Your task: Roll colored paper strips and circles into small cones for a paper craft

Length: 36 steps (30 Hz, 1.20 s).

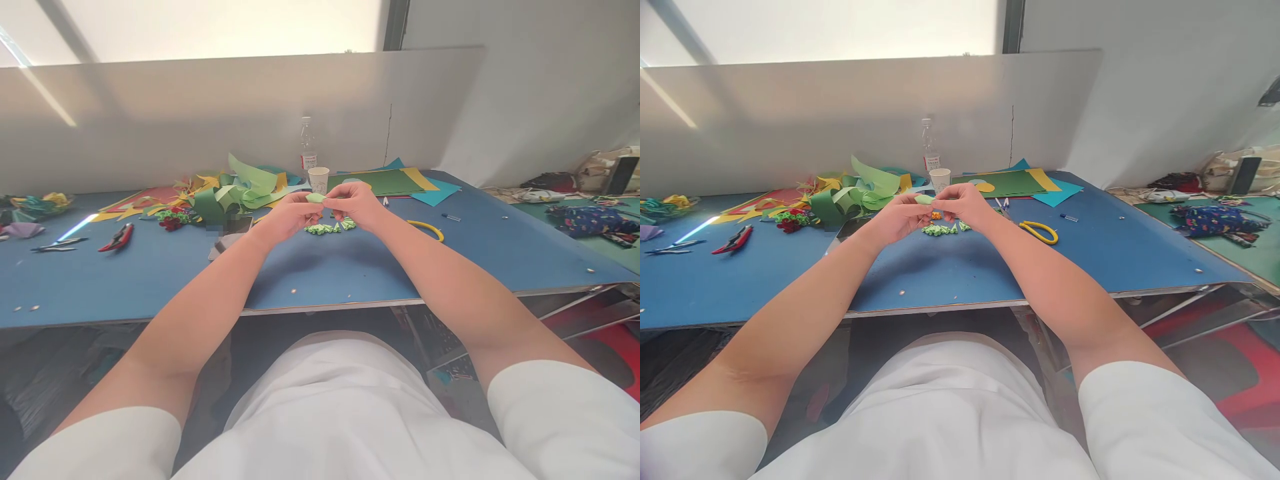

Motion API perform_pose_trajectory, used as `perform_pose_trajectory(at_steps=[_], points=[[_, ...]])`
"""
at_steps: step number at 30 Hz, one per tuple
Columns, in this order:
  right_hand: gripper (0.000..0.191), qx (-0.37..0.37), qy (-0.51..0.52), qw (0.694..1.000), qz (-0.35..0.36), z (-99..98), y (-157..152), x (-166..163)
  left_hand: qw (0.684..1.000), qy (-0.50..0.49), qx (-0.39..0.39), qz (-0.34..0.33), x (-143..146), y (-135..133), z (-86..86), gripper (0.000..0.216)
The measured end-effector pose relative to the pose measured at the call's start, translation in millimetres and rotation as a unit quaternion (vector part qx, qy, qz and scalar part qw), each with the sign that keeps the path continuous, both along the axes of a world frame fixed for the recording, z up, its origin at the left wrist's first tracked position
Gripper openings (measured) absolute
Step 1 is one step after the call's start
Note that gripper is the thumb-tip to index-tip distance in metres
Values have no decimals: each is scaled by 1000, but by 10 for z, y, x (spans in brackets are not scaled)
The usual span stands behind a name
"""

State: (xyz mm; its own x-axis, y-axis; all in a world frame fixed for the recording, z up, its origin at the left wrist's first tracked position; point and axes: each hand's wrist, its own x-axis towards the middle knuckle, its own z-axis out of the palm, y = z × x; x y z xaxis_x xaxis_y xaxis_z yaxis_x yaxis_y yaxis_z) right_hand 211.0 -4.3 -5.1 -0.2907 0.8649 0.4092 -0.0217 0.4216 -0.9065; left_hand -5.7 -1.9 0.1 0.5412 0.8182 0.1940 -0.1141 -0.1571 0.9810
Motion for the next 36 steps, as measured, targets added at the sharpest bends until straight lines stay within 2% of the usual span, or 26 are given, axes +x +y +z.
perform_pose_trajectory(at_steps=[7,13,24,36], points=[[36,4,27,999,16,21,-8,-25,998,-34,-43,-12,20,48,-8,16],[28,19,-1,1000,8,27,-18,-15,996,-33,-70,-32,21,40,12,19],[26,-2,4,1000,-4,73,-125,-71,999,-24,-42,-10,12,47,-37,19],[27,-1,31,1000,-3,66,-82,-72,999,-35,11,39,35,-27,6,22]])
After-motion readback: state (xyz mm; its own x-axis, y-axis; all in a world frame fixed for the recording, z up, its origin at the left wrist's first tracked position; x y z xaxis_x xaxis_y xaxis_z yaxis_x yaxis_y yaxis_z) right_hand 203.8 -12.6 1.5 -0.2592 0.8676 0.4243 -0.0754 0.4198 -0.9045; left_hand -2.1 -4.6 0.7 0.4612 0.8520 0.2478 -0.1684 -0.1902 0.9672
